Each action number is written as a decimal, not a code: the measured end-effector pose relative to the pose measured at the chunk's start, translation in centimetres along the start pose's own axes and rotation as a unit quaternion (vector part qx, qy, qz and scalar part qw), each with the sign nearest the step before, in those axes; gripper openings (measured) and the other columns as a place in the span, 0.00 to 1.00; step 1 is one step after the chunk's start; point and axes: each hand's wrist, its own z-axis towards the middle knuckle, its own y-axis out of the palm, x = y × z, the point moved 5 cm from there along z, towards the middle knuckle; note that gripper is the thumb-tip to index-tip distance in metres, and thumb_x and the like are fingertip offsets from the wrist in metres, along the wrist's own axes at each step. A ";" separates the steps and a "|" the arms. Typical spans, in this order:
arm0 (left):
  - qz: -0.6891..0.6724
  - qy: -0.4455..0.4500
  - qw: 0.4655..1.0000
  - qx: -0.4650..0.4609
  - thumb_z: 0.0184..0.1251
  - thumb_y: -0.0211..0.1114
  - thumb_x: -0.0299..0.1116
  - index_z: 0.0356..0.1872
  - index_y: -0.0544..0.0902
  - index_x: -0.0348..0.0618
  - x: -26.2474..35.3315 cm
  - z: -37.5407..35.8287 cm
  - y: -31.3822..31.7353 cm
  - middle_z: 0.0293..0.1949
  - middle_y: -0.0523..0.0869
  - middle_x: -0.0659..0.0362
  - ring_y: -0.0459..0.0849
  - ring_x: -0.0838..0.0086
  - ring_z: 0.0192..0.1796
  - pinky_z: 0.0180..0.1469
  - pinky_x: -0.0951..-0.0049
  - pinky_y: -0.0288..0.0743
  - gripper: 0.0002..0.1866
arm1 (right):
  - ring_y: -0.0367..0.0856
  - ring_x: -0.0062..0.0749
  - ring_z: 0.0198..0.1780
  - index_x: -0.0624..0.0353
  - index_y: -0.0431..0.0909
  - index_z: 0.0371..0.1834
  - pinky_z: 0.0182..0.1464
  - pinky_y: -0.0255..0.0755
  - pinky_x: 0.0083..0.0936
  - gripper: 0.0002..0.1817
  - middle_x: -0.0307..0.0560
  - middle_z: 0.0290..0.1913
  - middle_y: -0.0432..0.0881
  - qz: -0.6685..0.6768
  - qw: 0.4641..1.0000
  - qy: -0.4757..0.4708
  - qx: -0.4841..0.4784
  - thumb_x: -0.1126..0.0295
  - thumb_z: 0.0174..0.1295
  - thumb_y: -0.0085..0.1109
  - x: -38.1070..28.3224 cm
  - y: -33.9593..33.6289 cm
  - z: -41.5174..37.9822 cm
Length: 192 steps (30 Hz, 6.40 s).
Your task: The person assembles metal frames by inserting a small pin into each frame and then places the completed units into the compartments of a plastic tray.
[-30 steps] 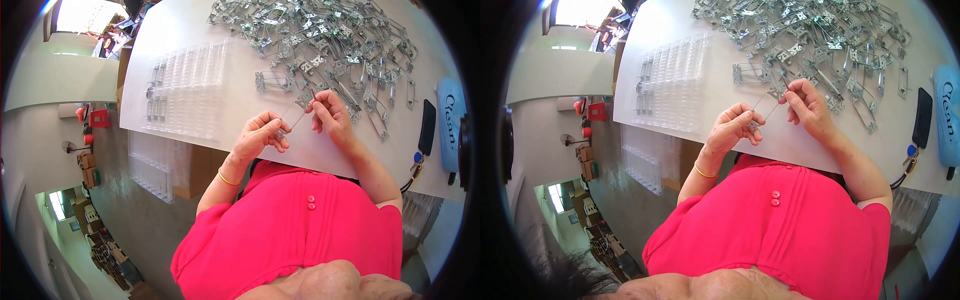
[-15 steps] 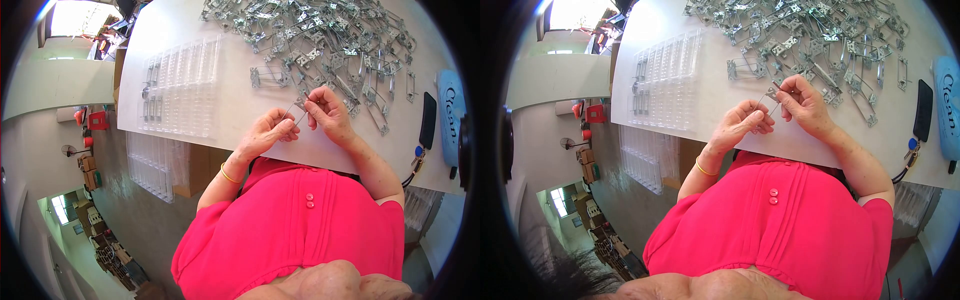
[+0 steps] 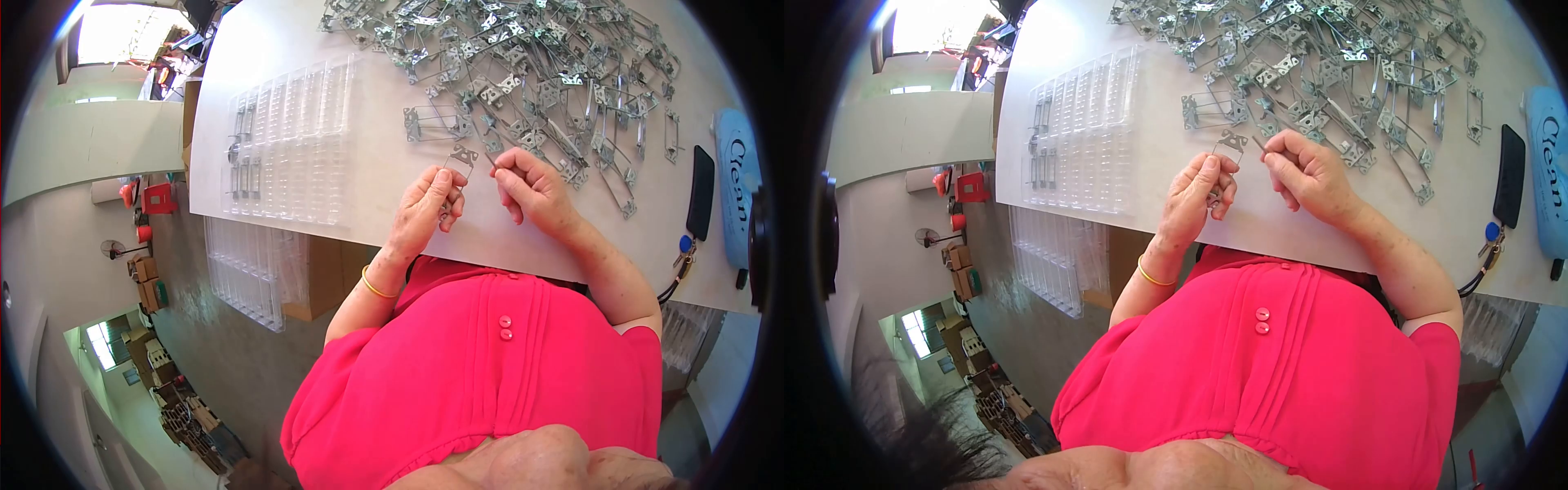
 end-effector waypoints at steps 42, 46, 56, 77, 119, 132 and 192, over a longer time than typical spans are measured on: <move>0.316 0.190 0.928 -0.046 0.78 0.60 0.30 0.41 0.77 0.40 1.0 -1.7 1.5 0.24 0.77 0.48 0.78 0.50 0.26 0.30 0.59 0.70 0.05 | 0.63 0.16 0.10 0.57 0.74 0.40 0.12 0.55 0.17 0.11 0.34 0.14 0.71 0.149 0.969 0.150 -0.127 0.61 0.78 0.55 0.4 -0.2 0.2; 0.369 0.207 0.902 -0.087 0.81 0.57 0.30 0.44 0.80 0.38 1.4 -2.1 1.1 0.24 0.78 0.57 0.75 0.72 0.25 0.31 0.69 0.71 0.07 | 0.56 0.13 0.11 0.55 0.73 0.39 0.13 0.49 0.16 0.11 0.30 0.14 0.67 0.163 0.967 0.150 -0.127 0.61 0.77 0.56 0.0 0.4 0.0; 0.224 0.074 0.970 -0.061 0.85 0.52 0.41 0.41 0.79 0.39 0.8 -2.0 1.3 0.24 0.74 0.65 0.72 0.81 0.25 0.27 0.75 0.65 0.16 | 0.77 0.21 0.19 0.56 0.71 0.46 0.18 0.69 0.17 0.05 0.48 0.32 0.86 0.223 0.973 -0.042 -0.043 0.67 0.78 0.54 -1.9 -1.5 0.3; 0.541 0.316 0.770 0.126 0.72 0.63 0.25 0.43 0.77 0.39 3.1 -2.4 2.2 0.26 0.80 0.50 0.79 0.51 0.25 0.28 0.58 0.71 0.04 | 0.74 0.16 0.16 0.60 0.74 0.38 0.18 0.64 0.16 0.13 0.42 0.22 0.81 0.012 1.000 0.010 0.013 0.62 0.76 0.59 -1.2 0.4 -0.9; 0.184 0.042 0.982 0.000 0.86 0.50 0.40 0.41 0.78 0.39 0.4 -2.2 0.9 0.25 0.72 0.66 0.72 0.84 0.27 0.29 0.78 0.67 0.16 | 0.86 0.23 0.29 0.59 0.70 0.49 0.28 0.79 0.19 0.05 0.50 0.37 0.88 0.070 0.994 -0.081 -0.018 0.75 0.76 0.55 -1.8 -0.4 -0.3; 0.444 0.251 0.856 0.088 0.79 0.59 0.31 0.43 0.77 0.39 1.7 -2.3 2.6 0.23 0.79 0.51 0.79 0.58 0.24 0.26 0.61 0.71 0.06 | 0.78 0.19 0.17 0.60 0.74 0.38 0.21 0.70 0.20 0.08 0.41 0.22 0.83 -0.156 0.987 0.012 0.021 0.69 0.75 0.58 -2.2 1.2 -1.3; 0.160 0.048 0.986 -0.020 0.86 0.45 0.44 0.53 0.76 0.37 0.6 -1.1 2.2 0.32 0.77 0.62 0.72 0.80 0.33 0.37 0.77 0.68 0.20 | 0.70 0.17 0.16 0.58 0.73 0.46 0.17 0.64 0.16 0.10 0.36 0.22 0.75 0.052 0.997 0.056 -0.032 0.63 0.81 0.49 -1.0 1.2 -1.1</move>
